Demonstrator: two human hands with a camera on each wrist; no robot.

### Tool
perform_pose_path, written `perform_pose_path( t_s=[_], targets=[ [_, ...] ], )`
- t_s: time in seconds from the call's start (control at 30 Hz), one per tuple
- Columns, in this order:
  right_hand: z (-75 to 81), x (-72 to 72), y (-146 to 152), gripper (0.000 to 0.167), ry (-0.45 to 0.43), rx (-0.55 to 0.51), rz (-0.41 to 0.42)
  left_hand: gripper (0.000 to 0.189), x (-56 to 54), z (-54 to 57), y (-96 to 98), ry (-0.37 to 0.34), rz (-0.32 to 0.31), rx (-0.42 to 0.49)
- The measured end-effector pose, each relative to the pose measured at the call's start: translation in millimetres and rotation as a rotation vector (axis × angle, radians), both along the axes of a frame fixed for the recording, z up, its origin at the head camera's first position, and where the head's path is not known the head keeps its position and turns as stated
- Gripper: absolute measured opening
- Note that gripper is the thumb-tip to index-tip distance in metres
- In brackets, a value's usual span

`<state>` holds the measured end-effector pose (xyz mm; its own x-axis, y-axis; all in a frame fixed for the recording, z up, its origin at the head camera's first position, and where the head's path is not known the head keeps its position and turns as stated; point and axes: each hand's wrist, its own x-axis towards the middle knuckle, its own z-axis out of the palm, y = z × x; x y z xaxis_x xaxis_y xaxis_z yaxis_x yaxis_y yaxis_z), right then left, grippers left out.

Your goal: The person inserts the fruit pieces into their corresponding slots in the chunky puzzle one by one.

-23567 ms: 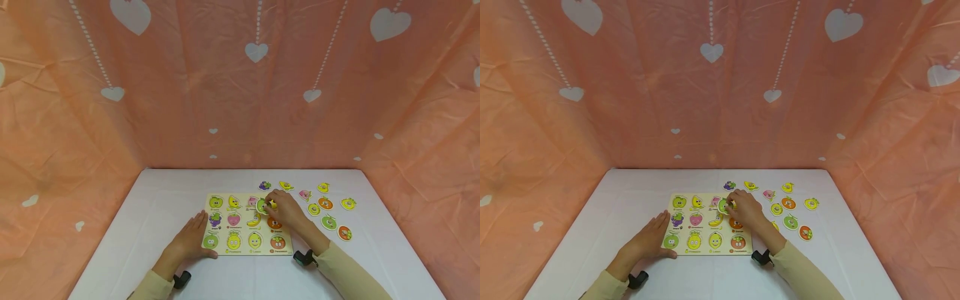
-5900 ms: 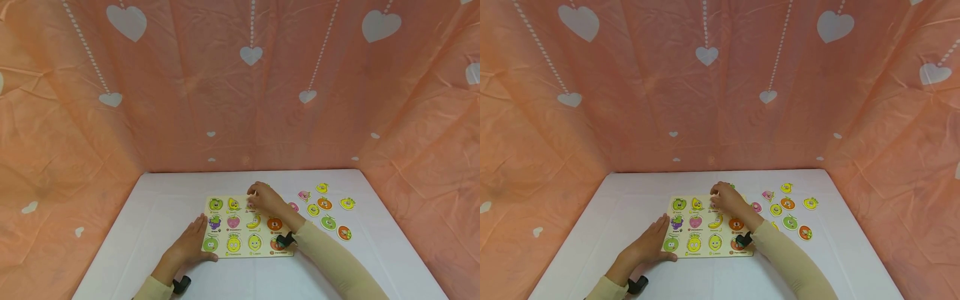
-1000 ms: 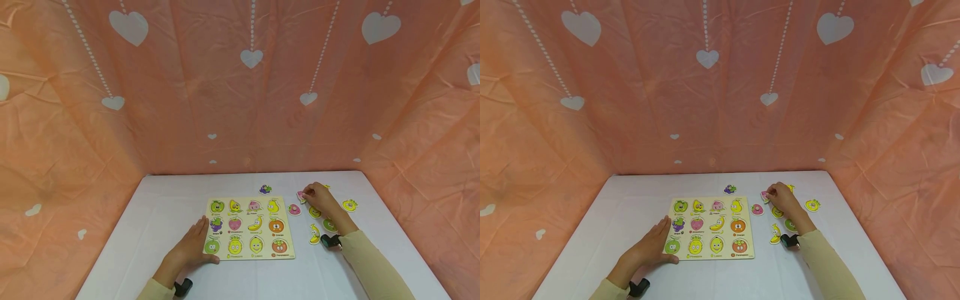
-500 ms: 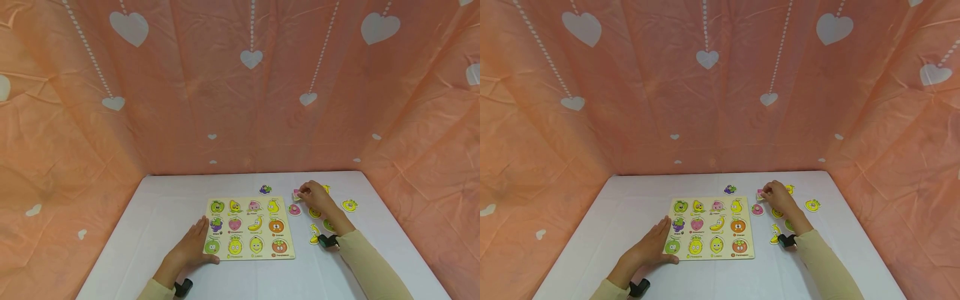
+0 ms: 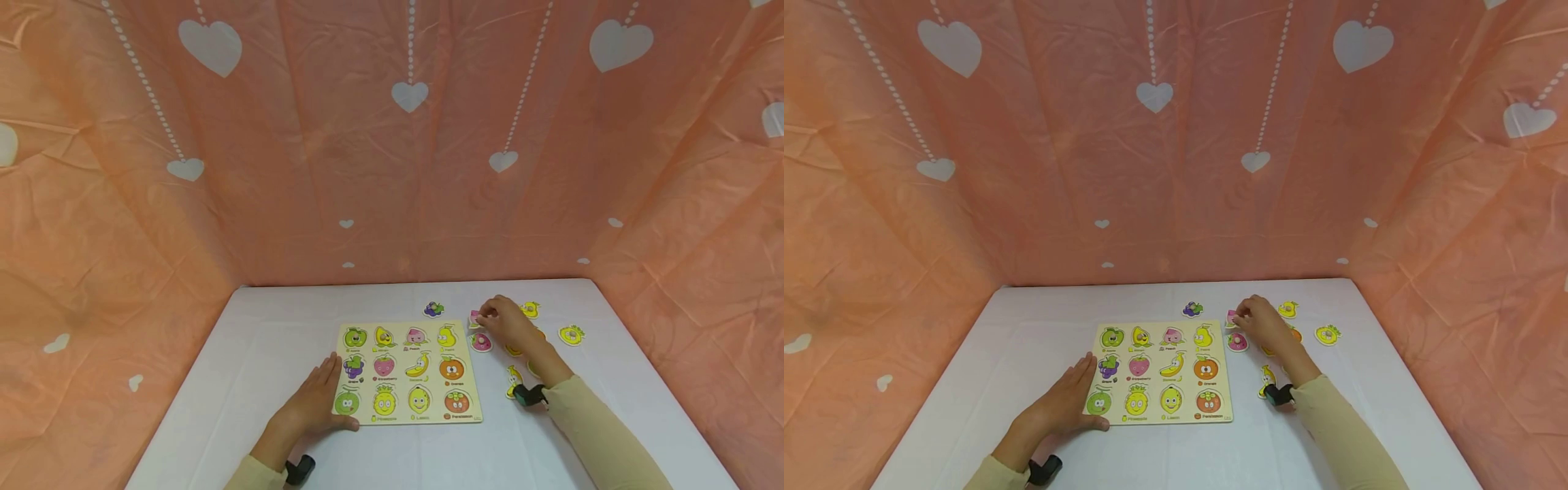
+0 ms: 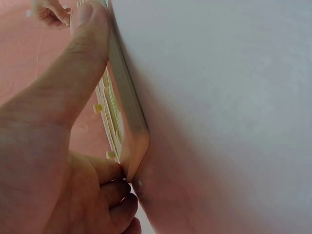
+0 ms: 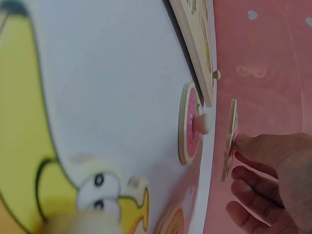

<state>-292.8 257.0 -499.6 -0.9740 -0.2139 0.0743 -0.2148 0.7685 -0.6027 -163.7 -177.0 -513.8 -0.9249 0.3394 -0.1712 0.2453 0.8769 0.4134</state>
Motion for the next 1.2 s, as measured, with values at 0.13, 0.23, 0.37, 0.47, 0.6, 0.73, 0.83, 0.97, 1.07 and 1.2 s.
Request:
perform_pose_path(
  t_s=[0.13,0.23,0.37,0.47,0.6,0.73,0.83,0.97,1.07,1.2],
  targets=[
    [-1.1,-0.7,-5,0.015,-0.001,-0.001,0.022,0.137,0.1,0.4,0.2,-0.003,0.000,0.001],
    [-2.3,-1.6,-8,0.014,0.007,0.004,0.034,0.137,0.4,1.1,0.4,-0.006,-0.001,0.002],
    [-2.0,-2.4,-14,0.014,0.012,0.004,0.039,0.136,0.7,1.9,0.8,-0.008,-0.001,-0.001],
    [-1.1,-2.3,-18,0.015,-0.006,-0.001,0.028,0.136,0.8,2.1,0.9,-0.006,0.000,-0.005],
    [-0.1,-2.2,-23,0.016,-0.019,0.007,0.022,0.135,0.5,2.0,0.9,-0.003,0.003,-0.008],
    [1.1,-2.5,-28,0.016,-0.009,0.026,0.040,0.135,0.2,2.0,1.0,-0.002,0.005,-0.009],
    [1.4,-2.5,-31,0.017,0.003,0.036,0.051,0.135,0.2,2.3,1.2,-0.005,0.003,-0.009],
    [0.7,-2.2,-35,0.018,0.025,0.051,0.066,0.135,0.4,1.9,1.2,-0.007,0.001,-0.007],
    [0.4,-1.6,-39,0.017,0.037,0.047,0.080,0.136,0.3,0.8,0.9,-0.007,0.002,-0.009],
    [0.2,-0.5,-44,0.015,0.067,0.041,0.106,0.136,-0.2,-0.3,0.7,-0.006,0.002,-0.012]
  ],
)
